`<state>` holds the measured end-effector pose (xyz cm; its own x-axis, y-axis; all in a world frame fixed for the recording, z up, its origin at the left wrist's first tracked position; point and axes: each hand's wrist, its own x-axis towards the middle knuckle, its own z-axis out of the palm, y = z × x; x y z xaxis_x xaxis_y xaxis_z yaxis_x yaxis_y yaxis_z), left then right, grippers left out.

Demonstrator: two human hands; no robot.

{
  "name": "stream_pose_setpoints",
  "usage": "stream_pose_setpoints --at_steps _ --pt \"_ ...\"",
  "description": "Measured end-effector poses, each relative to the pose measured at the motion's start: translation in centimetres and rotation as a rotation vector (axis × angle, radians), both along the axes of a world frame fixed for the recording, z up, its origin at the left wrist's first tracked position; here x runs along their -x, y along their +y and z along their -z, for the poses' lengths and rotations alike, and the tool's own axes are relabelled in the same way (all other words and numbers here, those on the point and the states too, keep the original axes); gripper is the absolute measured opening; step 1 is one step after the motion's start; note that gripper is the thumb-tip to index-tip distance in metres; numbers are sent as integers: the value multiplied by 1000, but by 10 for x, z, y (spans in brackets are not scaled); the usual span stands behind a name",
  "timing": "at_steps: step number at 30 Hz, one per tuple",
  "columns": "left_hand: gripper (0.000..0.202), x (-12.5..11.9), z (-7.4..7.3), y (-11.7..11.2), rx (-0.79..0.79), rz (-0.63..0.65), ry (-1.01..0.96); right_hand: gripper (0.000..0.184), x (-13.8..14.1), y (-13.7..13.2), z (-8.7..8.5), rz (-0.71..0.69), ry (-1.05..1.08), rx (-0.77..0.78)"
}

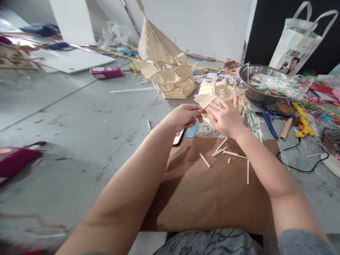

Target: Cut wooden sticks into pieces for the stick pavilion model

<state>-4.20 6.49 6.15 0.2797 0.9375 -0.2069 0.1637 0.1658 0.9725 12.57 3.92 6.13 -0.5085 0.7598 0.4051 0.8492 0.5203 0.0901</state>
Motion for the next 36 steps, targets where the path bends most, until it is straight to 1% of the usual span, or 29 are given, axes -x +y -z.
stream_pose_setpoints --at_steps 4,9,20,30,36 --pt "14 0 2 1 -6 1 -12 38 0 1 0 2 -12 -2" --pt "11 1 3 2 1 5 -24 37 1 1 0 -1 3 2" --pt "12 2 0 0 9 14 -3 38 1 1 0 1 -12 -1" --pt "15 3 -3 0 25 32 17 38 1 3 2 -8 26 12" --pt "13 5 -3 1 17 24 30 39 1 2 2 23 -31 -4"
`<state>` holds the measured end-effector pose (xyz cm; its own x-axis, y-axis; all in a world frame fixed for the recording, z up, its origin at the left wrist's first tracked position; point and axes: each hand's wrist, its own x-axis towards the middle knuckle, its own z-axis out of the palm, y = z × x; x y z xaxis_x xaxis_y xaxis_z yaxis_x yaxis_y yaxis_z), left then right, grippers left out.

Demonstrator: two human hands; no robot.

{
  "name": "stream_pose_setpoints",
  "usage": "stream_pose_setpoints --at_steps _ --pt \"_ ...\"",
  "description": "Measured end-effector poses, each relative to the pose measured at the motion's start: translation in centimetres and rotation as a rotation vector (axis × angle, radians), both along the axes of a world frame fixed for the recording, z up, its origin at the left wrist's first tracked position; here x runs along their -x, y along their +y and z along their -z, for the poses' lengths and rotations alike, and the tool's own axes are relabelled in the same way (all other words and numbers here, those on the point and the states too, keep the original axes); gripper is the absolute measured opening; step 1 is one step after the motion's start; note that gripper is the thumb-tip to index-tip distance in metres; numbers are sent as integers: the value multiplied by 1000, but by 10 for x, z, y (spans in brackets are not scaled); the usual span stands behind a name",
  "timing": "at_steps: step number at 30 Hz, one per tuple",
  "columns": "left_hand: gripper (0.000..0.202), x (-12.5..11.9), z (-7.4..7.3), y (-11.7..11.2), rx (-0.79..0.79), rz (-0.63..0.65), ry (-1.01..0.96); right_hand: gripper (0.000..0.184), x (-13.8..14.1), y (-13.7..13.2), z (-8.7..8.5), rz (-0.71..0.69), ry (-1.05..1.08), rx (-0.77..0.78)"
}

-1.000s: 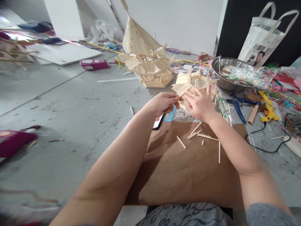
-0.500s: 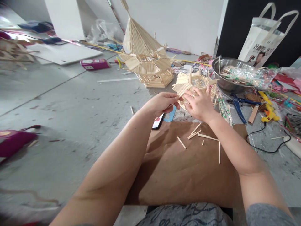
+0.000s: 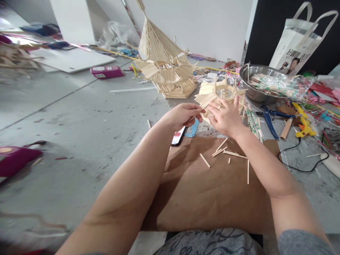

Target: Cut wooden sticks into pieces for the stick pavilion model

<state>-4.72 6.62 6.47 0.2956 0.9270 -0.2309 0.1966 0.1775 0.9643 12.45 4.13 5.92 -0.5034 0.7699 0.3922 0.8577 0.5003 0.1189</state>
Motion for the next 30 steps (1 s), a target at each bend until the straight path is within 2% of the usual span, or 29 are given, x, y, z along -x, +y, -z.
stream_pose_setpoints --at_steps 8,12,16,19,21,24,26,30 --pt "11 0 3 1 -24 -4 -49 38 0 0 0 -6 34 22" --pt "9 0 4 1 -16 -4 -50 43 -1 -4 -3 -10 65 18" --pt "8 1 2 0 -12 10 -37 47 -30 -14 -12 -18 178 -31" --pt "10 3 -3 -2 -23 18 -19 42 -76 -20 -10 156 297 -41" --pt "10 3 -7 -5 -47 13 -17 39 -110 -22 -1 416 305 18" --pt "9 1 -13 -11 -98 -1 -45 38 -146 -21 19 836 161 187" --pt "8 -3 -18 -17 -131 -3 -71 44 -157 -19 32 942 76 284" --pt "8 -12 -23 -29 -187 8 -121 52 -158 -15 45 1020 73 401"
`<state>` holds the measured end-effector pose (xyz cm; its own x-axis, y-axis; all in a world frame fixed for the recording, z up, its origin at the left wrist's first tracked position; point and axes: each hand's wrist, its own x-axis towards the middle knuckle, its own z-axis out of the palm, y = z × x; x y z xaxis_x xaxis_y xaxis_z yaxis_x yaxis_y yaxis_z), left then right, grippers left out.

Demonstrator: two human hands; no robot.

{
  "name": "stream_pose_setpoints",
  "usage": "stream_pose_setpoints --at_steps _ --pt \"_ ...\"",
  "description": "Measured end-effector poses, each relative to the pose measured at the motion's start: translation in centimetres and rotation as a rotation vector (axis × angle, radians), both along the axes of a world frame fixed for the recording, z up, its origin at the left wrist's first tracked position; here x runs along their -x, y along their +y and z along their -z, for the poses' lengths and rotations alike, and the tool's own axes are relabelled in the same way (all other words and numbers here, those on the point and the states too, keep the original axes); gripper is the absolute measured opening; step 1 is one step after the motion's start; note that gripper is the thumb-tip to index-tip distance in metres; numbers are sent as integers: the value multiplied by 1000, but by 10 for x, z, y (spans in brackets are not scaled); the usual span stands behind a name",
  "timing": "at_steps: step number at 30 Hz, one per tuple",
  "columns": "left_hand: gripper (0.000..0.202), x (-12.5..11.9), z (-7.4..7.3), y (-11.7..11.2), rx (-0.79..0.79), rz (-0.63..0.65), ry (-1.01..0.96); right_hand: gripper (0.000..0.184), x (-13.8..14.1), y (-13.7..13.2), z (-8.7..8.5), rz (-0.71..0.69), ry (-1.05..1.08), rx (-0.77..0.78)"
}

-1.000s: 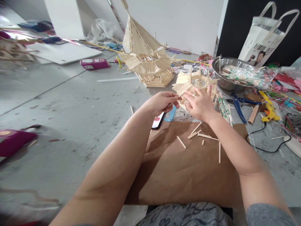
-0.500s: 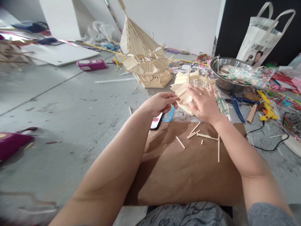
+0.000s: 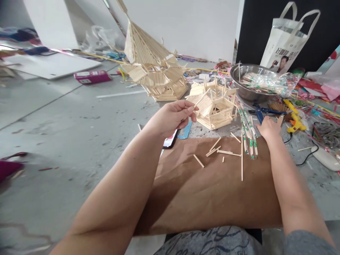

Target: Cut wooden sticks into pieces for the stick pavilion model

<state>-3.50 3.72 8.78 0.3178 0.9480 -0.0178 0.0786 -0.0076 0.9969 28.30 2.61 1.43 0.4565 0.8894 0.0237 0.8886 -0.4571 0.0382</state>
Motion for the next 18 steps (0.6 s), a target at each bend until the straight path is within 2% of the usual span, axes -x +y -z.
stream_pose_setpoints --at_steps 6,9,11,14,16,18 --pt "6 -11 4 -10 -31 28 -53 35 -2 0 6 -34 0 -54" --pt "7 -15 7 -13 -40 24 -76 37 -2 -1 -2 -5 49 -114" --pt "7 -18 8 -15 -53 21 -96 38 0 -4 -15 40 94 -181" --pt "7 -21 9 -18 -73 22 -125 33 3 -15 -45 66 180 -323" --pt "8 -23 8 -20 -86 3 -141 30 5 -28 -67 9 294 -445" --pt "8 -25 7 -22 -104 -32 -147 30 8 -42 -85 -59 469 -657"
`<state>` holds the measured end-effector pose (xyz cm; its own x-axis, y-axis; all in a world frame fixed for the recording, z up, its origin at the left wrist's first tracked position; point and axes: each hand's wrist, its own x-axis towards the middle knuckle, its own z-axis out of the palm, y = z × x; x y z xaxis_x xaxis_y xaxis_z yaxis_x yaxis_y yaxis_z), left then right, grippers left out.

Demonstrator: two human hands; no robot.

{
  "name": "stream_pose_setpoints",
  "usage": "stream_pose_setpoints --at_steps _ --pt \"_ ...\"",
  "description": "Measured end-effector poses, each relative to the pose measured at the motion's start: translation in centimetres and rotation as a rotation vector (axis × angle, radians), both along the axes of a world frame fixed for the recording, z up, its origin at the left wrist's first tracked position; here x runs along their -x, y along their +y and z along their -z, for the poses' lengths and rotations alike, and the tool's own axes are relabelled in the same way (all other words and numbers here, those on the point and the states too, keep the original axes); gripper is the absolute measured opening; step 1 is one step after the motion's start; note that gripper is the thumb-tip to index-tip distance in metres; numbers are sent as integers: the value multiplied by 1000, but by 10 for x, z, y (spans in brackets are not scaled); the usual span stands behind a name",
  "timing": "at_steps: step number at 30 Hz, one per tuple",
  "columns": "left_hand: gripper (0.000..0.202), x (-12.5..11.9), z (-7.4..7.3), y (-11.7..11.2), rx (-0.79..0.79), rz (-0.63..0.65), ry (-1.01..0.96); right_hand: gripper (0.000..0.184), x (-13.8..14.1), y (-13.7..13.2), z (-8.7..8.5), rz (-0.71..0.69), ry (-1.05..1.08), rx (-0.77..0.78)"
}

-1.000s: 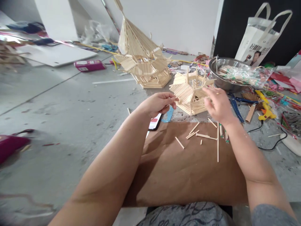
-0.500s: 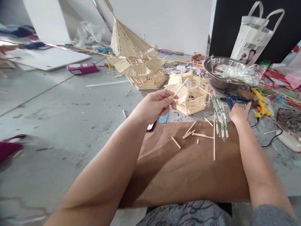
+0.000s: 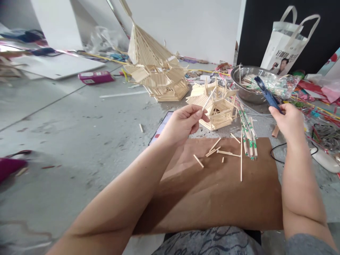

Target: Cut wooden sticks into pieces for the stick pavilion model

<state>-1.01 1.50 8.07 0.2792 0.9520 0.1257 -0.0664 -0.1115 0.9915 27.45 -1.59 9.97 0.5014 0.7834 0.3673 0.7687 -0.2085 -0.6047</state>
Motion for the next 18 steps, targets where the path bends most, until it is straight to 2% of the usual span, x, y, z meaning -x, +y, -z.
stream_pose_setpoints --at_steps 3,5,7,11,18 --pt "11 -3 1 -2 -32 -67 20 23 7 -17 -16 -219 415 -155" --pt "12 -6 4 -3 -53 -111 31 24 13 -22 -19 -435 680 -152" --pt "12 -10 8 -3 -61 -145 14 27 22 -23 -16 -626 869 -84" --pt "11 -19 20 -5 -22 -176 -25 34 45 -17 0 -831 1057 55" --pt "13 -23 38 -2 -49 -233 69 34 74 -17 21 -999 1208 152"
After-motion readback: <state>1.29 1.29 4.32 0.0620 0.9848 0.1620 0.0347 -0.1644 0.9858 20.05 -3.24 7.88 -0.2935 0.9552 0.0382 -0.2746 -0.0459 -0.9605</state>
